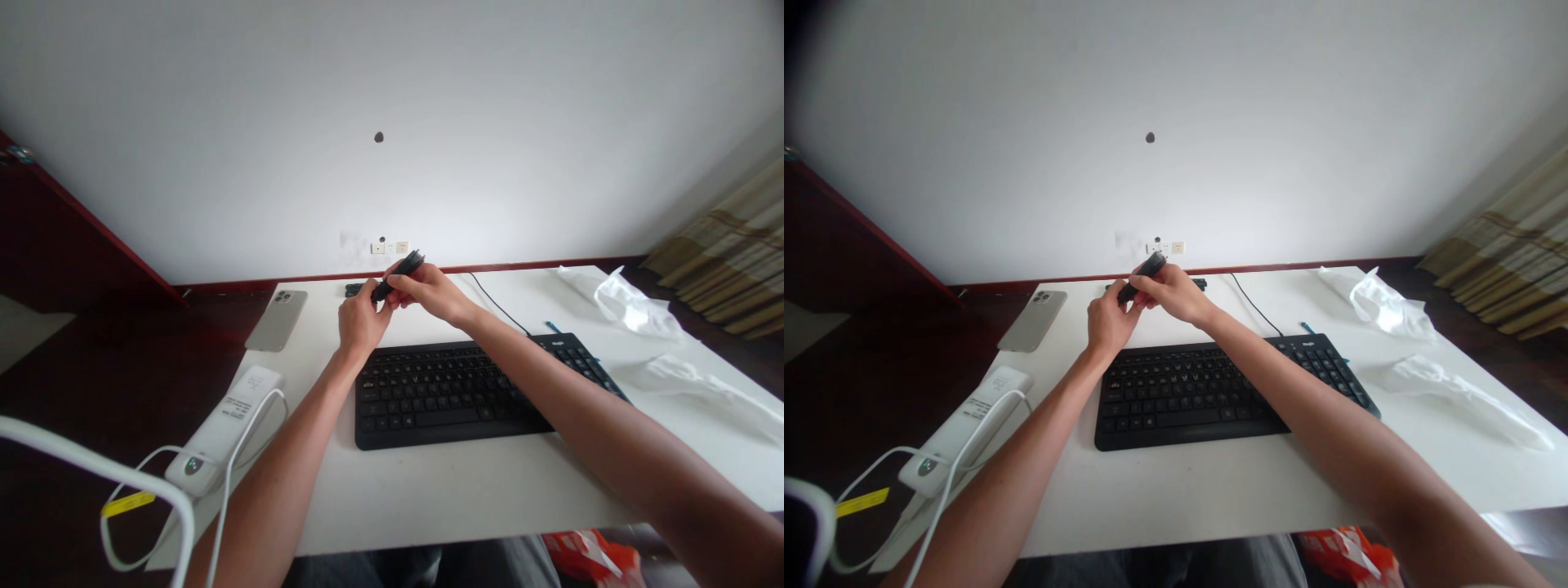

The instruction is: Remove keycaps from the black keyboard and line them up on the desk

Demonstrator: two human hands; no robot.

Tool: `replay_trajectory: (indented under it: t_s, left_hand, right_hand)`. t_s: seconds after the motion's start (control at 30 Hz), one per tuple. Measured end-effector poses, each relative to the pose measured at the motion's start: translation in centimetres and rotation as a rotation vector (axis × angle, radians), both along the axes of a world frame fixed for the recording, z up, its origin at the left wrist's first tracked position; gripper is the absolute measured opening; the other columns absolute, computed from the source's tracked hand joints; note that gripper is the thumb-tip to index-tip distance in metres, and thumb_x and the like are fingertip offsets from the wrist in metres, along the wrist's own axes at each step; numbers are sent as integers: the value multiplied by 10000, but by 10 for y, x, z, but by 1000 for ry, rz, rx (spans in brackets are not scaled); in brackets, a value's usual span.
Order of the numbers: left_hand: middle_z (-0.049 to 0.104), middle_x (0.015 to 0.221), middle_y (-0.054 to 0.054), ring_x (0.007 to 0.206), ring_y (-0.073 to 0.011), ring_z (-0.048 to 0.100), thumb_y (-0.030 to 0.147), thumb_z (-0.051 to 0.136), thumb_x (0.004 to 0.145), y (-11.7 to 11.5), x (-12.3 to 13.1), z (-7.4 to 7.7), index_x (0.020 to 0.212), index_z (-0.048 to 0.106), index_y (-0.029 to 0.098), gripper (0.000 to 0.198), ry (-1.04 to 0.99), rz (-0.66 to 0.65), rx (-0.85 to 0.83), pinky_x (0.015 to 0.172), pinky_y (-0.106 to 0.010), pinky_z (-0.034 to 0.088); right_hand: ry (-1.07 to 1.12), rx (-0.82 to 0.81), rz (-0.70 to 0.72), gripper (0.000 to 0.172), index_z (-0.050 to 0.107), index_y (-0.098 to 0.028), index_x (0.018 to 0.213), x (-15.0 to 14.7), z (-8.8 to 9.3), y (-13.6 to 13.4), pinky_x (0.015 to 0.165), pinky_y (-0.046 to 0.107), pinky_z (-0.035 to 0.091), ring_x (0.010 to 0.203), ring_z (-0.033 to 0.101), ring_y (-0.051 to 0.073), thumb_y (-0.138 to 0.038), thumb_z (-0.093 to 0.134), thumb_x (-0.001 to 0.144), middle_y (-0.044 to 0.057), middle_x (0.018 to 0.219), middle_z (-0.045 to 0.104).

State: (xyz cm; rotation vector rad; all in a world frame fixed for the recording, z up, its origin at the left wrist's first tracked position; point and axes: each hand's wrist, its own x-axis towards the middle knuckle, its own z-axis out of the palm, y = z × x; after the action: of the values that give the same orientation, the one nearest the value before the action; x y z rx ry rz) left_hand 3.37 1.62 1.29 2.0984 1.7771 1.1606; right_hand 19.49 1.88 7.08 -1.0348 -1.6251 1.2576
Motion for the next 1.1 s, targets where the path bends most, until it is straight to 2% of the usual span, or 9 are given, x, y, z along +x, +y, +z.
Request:
replay_trajectory:
  t_s: [0.27,0.47,0.67,0.8,0.97,1.03,1.1]
  left_hand:
    - [704,727,11,698,-208,699,360,687,923,-1,1,-3,1019,596,249,173,-104,-25,42,647,-262,401]
    - [778,805,25,748,-201,737,273,637,944,0,-1,-2,1063,538,268,155,-127,-62,11,673,-257,411]
    - [755,719,45,700,-204,729,344,672,937,1,-2,-4,1053,525,271,201,-105,-74,35,641,-258,380]
    - [779,793,37,720,-202,728,306,674,926,0,-1,-4,1068,538,278,199,-119,-85,34,664,-263,413]
    - [765,842,21,764,-209,728,290,698,899,0,-1,-7,1146,546,274,291,-122,-87,35,686,-278,464]
    - [747,852,15,773,-205,718,316,686,911,3,-3,-9,1220,528,265,351,-117,-133,37,694,-287,487]
    - [727,904,0,792,-196,695,317,694,898,7,-7,-9,1358,476,250,514,-86,-220,50,712,-300,512]
  right_hand:
    - [-77,42,0,284,701,-149,982,0,0,-1,601,238,508,737,647,149,-422,636,941,45,792,706]
    - [-81,64,62,361,705,-142,997,-2,-12,5,540,243,500,681,631,149,-484,717,881,43,775,683]
    - [-176,172,53,286,716,-148,909,2,-16,9,558,248,490,667,627,146,-429,674,929,36,734,678]
    - [-107,125,64,316,716,-147,930,0,-13,6,559,249,498,673,653,151,-462,697,914,47,764,708]
    - [-38,69,69,370,711,-142,967,-4,-10,4,566,250,497,680,667,152,-502,720,884,55,803,721]
    - [-66,82,36,364,710,-143,955,-2,-9,4,576,261,493,691,663,162,-503,693,902,54,785,709]
    - [-120,132,-40,340,708,-149,936,0,-6,3,613,283,500,713,655,174,-484,651,929,55,770,698]
